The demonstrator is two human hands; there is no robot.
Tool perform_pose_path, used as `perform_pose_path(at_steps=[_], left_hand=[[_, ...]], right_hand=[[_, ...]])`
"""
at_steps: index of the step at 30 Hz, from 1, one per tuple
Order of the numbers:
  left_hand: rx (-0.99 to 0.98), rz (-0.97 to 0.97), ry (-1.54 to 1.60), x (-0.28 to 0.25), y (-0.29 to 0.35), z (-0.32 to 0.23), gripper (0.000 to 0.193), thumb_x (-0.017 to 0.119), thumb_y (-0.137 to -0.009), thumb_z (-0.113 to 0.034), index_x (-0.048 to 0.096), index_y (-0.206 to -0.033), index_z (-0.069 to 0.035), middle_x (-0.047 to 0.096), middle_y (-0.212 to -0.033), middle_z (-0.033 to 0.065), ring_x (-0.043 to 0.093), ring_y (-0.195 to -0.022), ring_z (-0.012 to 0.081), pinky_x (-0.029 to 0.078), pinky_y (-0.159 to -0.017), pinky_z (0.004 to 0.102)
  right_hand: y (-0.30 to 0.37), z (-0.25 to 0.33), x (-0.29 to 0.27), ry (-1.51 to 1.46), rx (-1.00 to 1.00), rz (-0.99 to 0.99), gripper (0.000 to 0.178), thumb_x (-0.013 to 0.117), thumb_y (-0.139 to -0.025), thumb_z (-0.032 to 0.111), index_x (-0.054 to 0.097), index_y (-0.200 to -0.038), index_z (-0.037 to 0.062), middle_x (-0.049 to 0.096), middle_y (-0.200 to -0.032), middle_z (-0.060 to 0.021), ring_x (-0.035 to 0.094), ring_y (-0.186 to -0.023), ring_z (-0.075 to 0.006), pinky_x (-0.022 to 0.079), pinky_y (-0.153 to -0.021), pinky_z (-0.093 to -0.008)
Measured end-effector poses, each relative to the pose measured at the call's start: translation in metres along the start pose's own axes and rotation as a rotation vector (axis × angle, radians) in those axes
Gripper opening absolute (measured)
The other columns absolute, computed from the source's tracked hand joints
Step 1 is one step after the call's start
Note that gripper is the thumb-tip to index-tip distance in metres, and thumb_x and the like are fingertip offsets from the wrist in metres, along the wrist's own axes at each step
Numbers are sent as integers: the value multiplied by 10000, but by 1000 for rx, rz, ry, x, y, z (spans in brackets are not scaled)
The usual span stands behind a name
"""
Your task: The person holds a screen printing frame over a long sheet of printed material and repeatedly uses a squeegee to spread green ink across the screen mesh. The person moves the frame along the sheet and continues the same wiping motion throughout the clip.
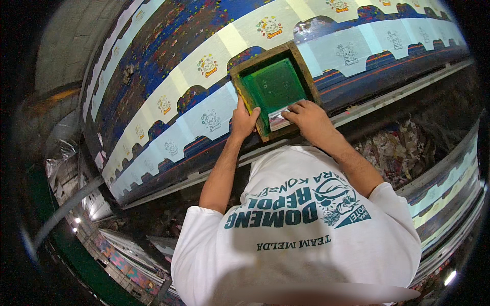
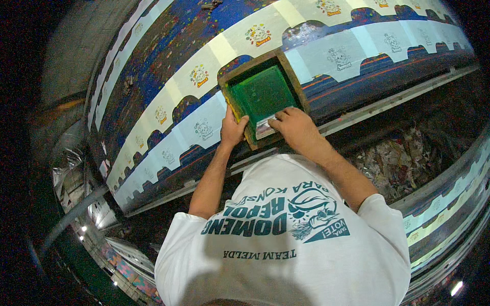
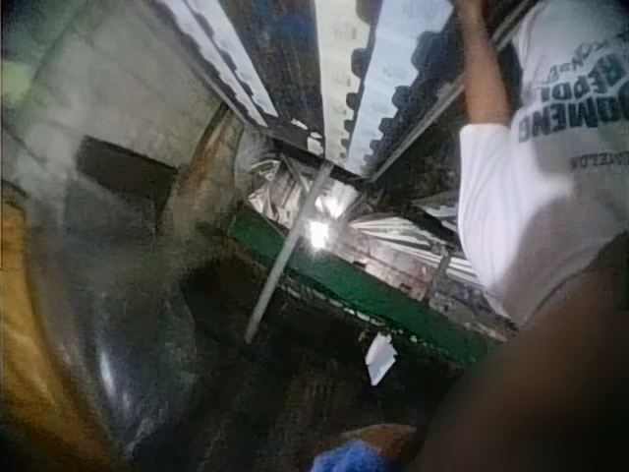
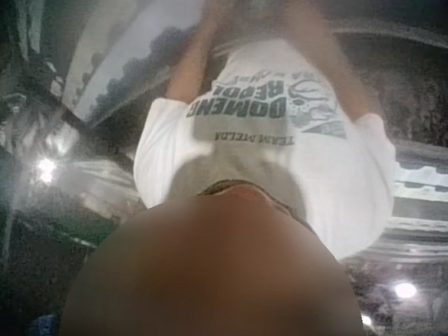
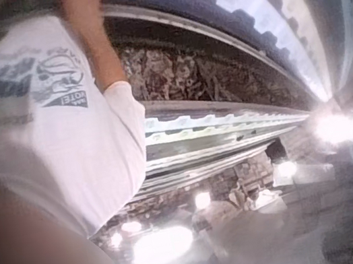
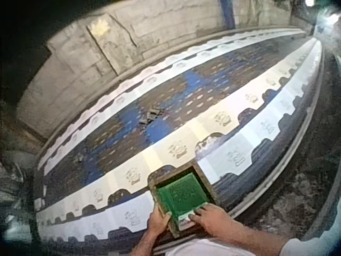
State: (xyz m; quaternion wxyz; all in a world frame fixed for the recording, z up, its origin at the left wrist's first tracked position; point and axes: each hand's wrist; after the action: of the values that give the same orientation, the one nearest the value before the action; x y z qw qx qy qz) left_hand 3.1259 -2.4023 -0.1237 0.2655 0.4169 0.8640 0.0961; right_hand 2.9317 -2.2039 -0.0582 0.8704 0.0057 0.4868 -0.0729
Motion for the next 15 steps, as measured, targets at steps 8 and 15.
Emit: perform_pose_path(at_steps=[8, 15], left_hand=[[112, -40, -182, 1, -2, -3, 728, 686, -998, -198, 318, -1588, 20, 788, -969, 235, 761, -629, 324, 604, -553, 422], [-41, 12, -136, -3, 5, -15, 719, 705, -989, -281, 382, -1576, -21, 743, -1245, 302, 715, -1146, 515, 575, -964, 541]], right_hand=[[-102, -39, -8, -9, 81, 81, 403, 674, -868, -17, 783, -1233, 116, 764, -1145, -141, 714, -1082, -375, 590, -912, -497], [-95, -35, 6, 13, 102, 59, 523, 661, -856, -57, 759, -1335, 128, 752, -1278, -124, 679, -1226, -358, 572, -1039, -461]])
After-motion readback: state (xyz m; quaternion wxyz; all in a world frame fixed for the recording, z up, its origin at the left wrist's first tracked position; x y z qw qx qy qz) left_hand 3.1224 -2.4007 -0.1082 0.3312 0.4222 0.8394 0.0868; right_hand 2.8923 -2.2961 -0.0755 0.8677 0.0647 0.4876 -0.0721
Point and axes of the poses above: each hand's wrist, its own y-axis away from the middle knuckle, its own x-axis out of the palm, z = x × y
